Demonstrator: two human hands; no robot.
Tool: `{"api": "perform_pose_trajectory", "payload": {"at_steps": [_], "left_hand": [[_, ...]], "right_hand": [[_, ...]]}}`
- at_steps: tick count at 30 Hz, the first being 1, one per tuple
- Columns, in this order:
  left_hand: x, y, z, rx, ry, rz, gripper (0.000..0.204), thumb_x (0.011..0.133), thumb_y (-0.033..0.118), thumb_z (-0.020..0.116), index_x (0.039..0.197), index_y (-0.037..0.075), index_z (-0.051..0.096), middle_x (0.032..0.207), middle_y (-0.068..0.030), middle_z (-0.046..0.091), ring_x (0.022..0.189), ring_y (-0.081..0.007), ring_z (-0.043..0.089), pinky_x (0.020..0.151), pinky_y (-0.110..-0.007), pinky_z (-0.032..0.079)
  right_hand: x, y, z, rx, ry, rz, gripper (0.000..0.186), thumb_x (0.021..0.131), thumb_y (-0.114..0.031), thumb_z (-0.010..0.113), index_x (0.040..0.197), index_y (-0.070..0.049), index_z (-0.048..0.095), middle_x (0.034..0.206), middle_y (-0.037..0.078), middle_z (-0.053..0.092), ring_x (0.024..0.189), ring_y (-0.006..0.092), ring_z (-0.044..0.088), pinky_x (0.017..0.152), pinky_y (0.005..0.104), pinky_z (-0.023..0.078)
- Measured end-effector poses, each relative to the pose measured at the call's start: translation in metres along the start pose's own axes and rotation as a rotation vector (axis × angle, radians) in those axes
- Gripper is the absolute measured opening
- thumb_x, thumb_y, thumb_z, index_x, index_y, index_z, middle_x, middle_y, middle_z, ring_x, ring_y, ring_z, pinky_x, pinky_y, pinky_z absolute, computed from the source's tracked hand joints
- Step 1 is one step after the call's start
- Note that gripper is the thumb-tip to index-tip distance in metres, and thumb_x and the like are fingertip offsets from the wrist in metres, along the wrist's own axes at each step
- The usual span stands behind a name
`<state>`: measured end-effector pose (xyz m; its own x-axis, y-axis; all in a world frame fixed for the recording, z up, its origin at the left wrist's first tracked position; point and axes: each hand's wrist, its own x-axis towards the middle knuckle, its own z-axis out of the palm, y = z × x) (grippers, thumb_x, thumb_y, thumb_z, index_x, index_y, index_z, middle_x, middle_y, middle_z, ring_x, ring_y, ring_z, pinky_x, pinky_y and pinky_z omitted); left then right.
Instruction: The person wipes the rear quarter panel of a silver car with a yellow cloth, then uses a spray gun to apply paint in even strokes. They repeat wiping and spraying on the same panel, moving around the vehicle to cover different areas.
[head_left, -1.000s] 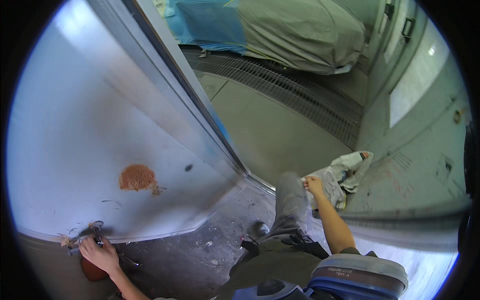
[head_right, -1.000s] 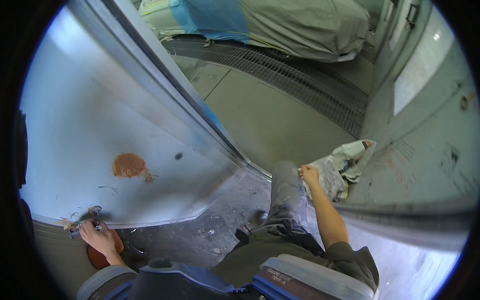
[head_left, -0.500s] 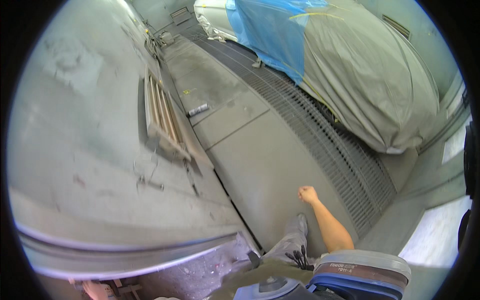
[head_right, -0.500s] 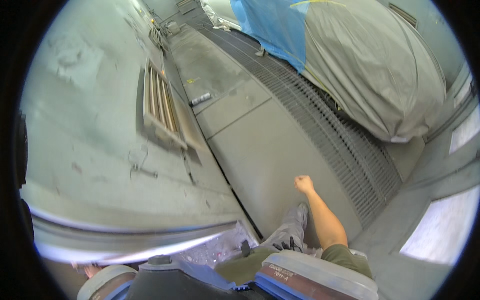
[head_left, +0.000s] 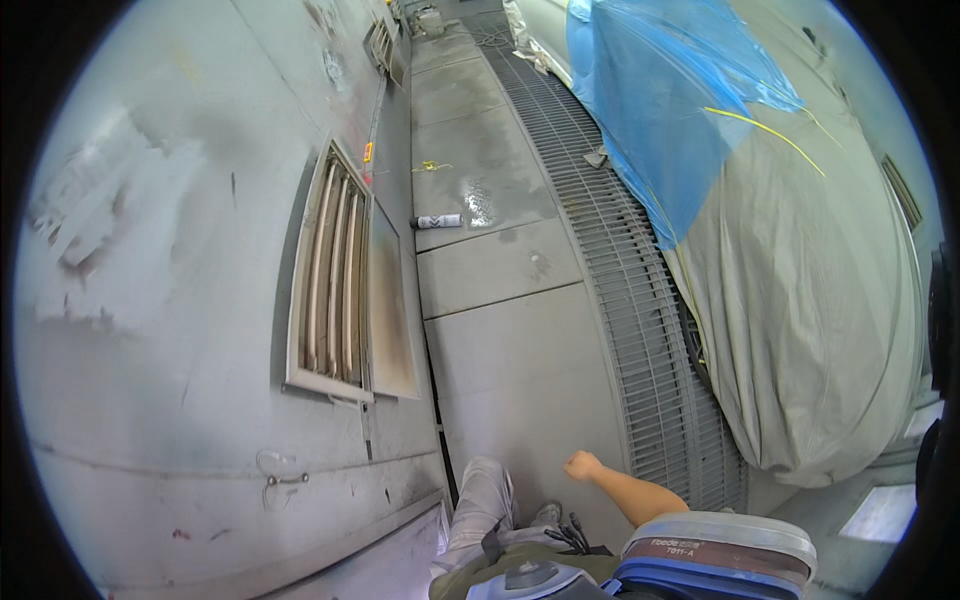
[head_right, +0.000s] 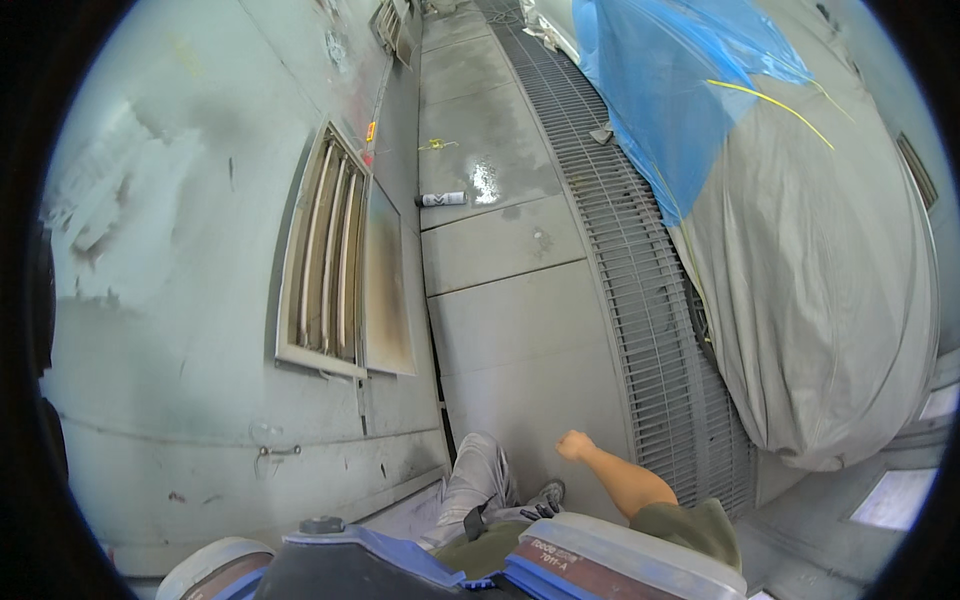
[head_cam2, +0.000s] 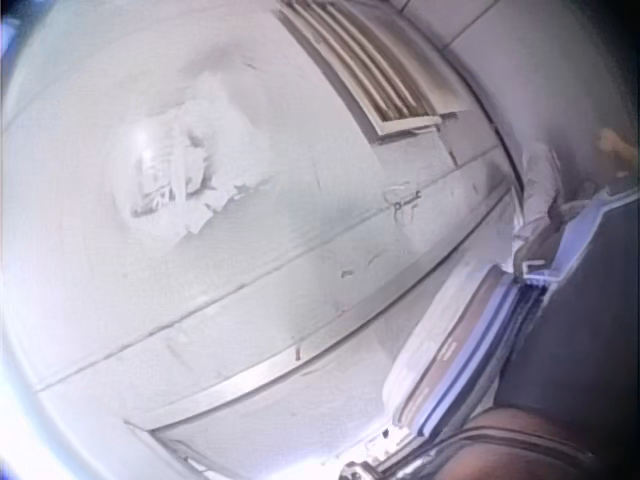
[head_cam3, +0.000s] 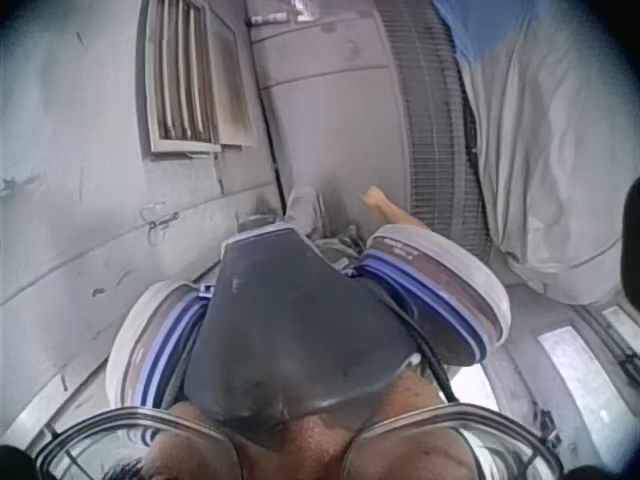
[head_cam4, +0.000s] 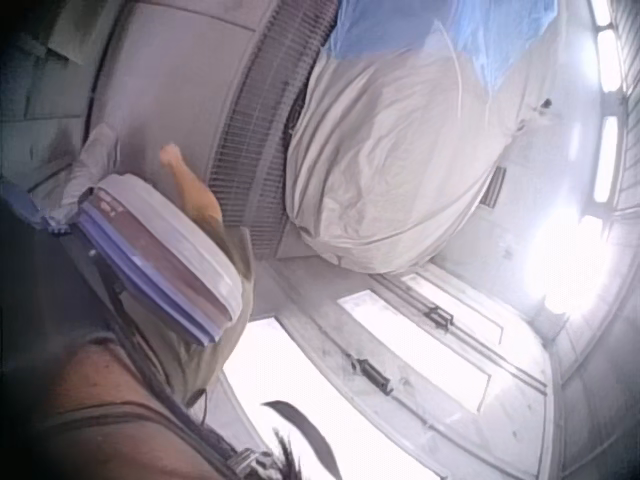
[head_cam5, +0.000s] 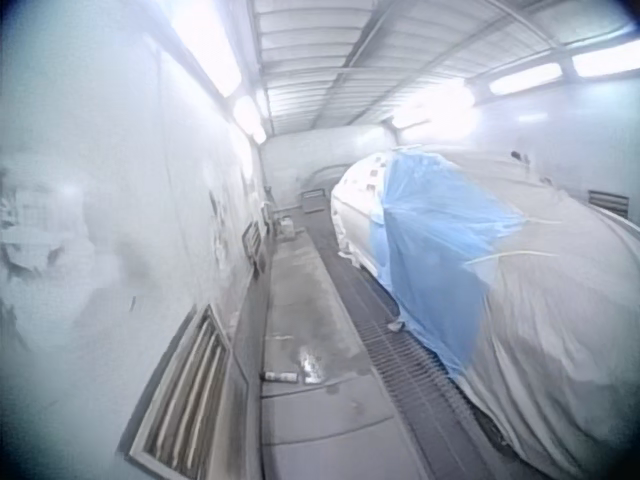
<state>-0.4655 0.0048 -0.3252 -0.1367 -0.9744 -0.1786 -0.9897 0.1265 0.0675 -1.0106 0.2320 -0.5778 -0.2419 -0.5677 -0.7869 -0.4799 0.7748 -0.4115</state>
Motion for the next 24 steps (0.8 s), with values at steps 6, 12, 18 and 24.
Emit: {"api": "perform_pose_trajectory", "payload": {"at_steps": [6, 12, 18, 24], "left_hand": [[0.004, 0.069, 0.085, -0.124, -0.41, -0.23, 0.035, 0.086, 0.009, 0.068, 0.118, -0.005, 0.062, 0.107, -0.0187, 0.069, 0.109, -0.0298, 0.064, 0.094, -0.044, 0.049], [0.058, 0.173, 0.062, -0.202, -0.644, -0.357, 0.041, 0.088, 0.01, 0.067, 0.125, -0.003, 0.061, 0.111, -0.0166, 0.071, 0.11, -0.0264, 0.066, 0.091, -0.041, 0.051], [0.3, 0.557, -0.133, -1.131, -0.281, 0.384, 0.063, 0.085, 0.009, 0.077, 0.142, -0.001, 0.052, 0.132, -0.0173, 0.067, 0.12, -0.0258, 0.064, 0.102, -0.039, 0.049], [0.393, 0.84, -0.403, -1.711, -0.608, 1.874, 0.08, 0.096, 0.034, 0.068, 0.161, 0.016, 0.025, 0.143, -0.0151, 0.059, 0.12, -0.0401, 0.063, 0.103, -0.052, 0.05]], "right_hand": [[0.084, -0.075, -0.159, -0.347, -0.086, -0.095, 0.036, 0.093, -0.032, 0.058, 0.118, -0.013, 0.075, 0.112, 0.014, 0.075, 0.106, 0.037, 0.07, 0.098, 0.0439, 0.054], [0.085, -0.096, -0.334, 0.202, 0.261, -0.151, 0.038, 0.091, -0.034, 0.06, 0.114, -0.008, 0.076, 0.111, 0.018, 0.075, 0.107, 0.0358, 0.071, 0.095, 0.0429, 0.055], [0.083, -0.064, -0.469, 0.236, 0.301, 0.04, 0.037, 0.089, -0.033, 0.062, 0.113, -0.008, 0.077, 0.11, 0.017, 0.075, 0.107, 0.0347, 0.071, 0.096, 0.0427, 0.055], [0.137, -0.051, -0.595, 0.193, 0.197, 0.159, 0.036, 0.09, -0.035, 0.063, 0.112, -0.01, 0.077, 0.108, 0.017, 0.076, 0.105, 0.0335, 0.072, 0.094, 0.0425, 0.055]]}}
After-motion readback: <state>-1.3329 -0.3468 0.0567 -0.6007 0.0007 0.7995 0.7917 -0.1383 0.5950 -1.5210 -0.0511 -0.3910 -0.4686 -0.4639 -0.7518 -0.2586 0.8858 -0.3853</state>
